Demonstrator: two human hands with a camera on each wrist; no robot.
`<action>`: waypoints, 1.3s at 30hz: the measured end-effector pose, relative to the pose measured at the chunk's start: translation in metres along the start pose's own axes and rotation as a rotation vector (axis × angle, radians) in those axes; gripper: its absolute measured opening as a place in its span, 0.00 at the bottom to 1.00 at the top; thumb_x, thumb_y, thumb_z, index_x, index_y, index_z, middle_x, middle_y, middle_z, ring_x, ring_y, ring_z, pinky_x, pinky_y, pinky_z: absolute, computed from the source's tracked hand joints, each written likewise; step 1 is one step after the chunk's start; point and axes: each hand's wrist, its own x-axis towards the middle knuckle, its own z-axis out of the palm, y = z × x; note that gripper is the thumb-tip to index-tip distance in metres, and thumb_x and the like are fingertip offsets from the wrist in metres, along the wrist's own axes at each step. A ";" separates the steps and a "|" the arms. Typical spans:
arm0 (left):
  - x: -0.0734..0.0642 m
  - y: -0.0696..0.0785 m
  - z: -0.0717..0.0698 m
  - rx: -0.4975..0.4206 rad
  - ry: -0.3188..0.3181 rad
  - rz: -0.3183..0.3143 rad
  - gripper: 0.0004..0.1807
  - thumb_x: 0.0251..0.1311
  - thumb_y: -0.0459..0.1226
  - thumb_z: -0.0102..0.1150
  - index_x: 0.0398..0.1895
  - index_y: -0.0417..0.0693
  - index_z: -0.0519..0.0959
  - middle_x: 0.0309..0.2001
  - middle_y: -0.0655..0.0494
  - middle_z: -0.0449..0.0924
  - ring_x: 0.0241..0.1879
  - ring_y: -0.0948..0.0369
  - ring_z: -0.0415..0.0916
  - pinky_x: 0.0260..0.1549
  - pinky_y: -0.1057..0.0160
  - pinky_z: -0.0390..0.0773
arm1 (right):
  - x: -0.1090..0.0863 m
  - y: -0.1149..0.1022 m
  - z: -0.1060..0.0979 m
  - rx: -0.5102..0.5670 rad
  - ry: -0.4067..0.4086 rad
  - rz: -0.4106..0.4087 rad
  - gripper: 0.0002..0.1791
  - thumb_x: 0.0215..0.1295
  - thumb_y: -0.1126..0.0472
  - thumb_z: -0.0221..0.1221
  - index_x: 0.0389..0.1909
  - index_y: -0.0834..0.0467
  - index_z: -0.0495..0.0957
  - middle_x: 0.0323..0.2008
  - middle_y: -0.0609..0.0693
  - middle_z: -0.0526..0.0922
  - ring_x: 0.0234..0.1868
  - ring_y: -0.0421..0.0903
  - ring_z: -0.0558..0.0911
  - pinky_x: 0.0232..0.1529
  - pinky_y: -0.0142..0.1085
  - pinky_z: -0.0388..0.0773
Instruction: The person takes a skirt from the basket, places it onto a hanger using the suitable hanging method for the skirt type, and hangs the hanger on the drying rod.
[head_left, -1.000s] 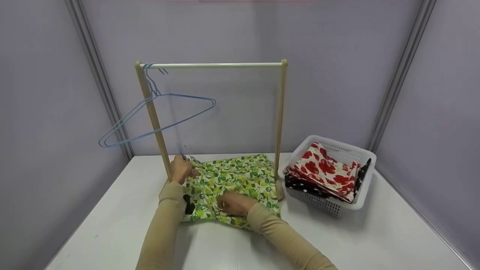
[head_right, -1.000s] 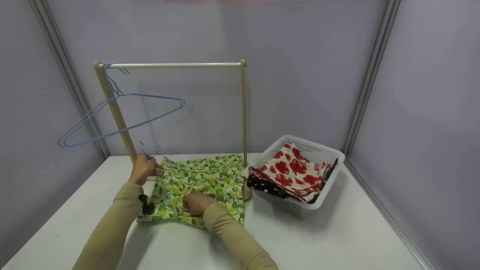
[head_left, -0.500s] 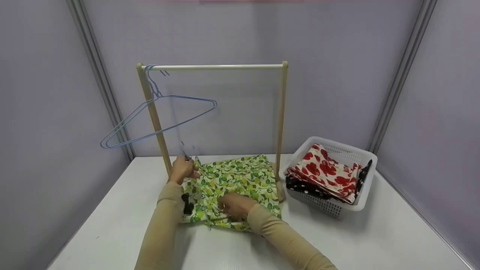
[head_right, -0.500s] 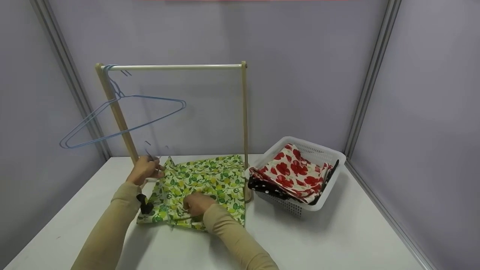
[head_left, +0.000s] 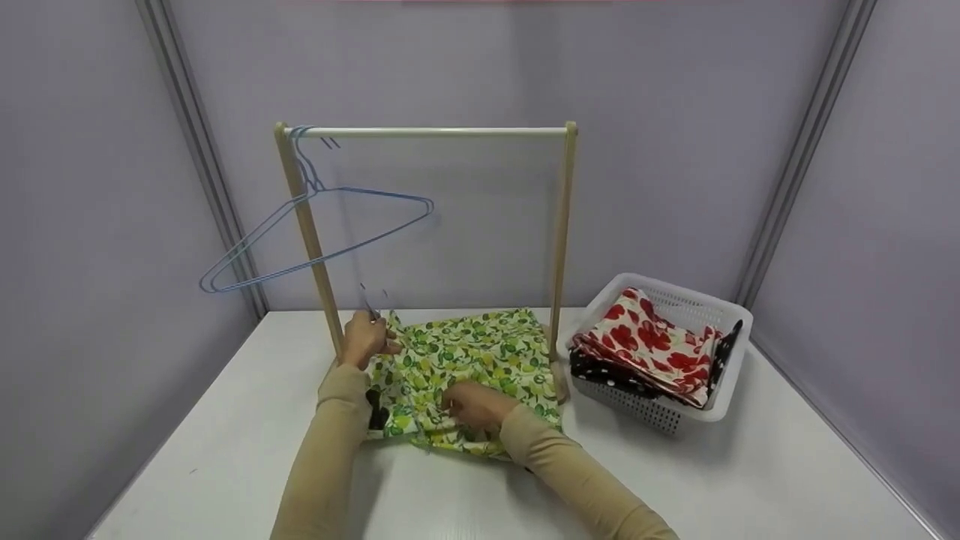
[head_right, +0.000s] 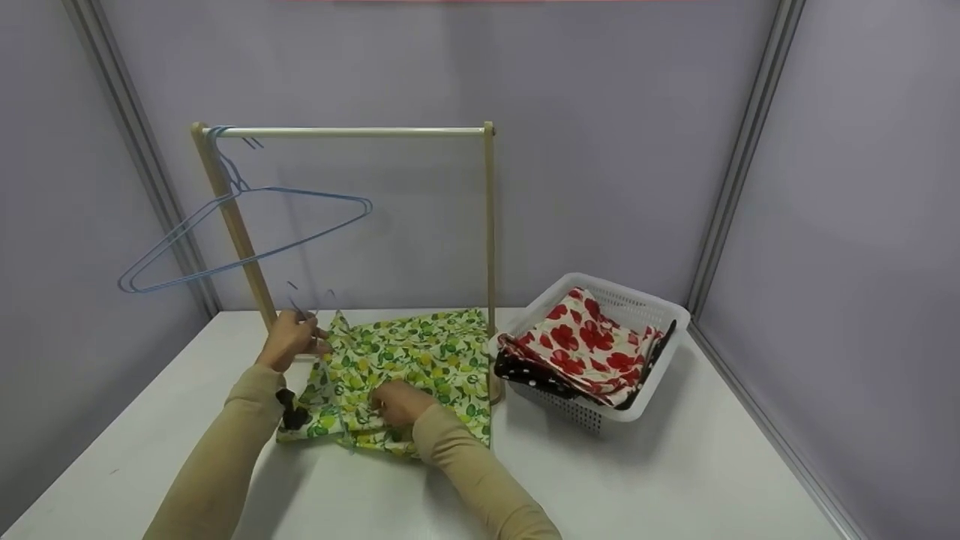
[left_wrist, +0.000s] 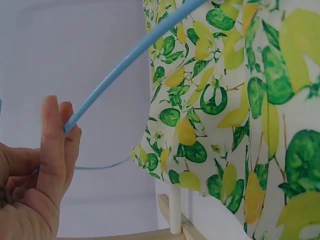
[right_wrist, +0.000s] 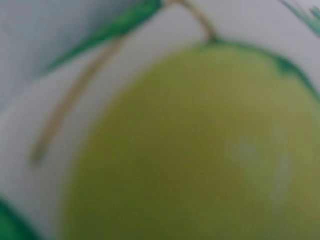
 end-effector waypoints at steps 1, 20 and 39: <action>0.000 -0.001 0.000 0.003 0.020 -0.002 0.20 0.75 0.33 0.37 0.63 0.27 0.62 0.50 0.30 0.76 0.26 0.60 0.84 0.33 0.62 0.85 | 0.000 0.001 0.000 0.004 -0.003 0.000 0.12 0.71 0.66 0.55 0.51 0.58 0.82 0.47 0.50 0.85 0.48 0.45 0.82 0.50 0.35 0.80; -0.004 0.006 0.000 -0.049 -0.091 -0.034 0.22 0.76 0.35 0.38 0.66 0.30 0.58 0.50 0.32 0.76 0.25 0.61 0.83 0.41 0.54 0.84 | 0.003 0.000 -0.001 -0.050 -0.042 -0.033 0.14 0.67 0.69 0.58 0.51 0.56 0.83 0.46 0.49 0.85 0.47 0.44 0.83 0.48 0.33 0.80; -0.008 0.006 0.012 -0.099 -0.203 0.085 0.21 0.76 0.34 0.39 0.63 0.26 0.64 0.48 0.29 0.75 0.28 0.59 0.83 0.37 0.59 0.85 | 0.039 -0.027 0.009 -0.126 0.027 0.067 0.24 0.73 0.54 0.54 0.68 0.51 0.68 0.61 0.58 0.74 0.59 0.53 0.76 0.55 0.44 0.76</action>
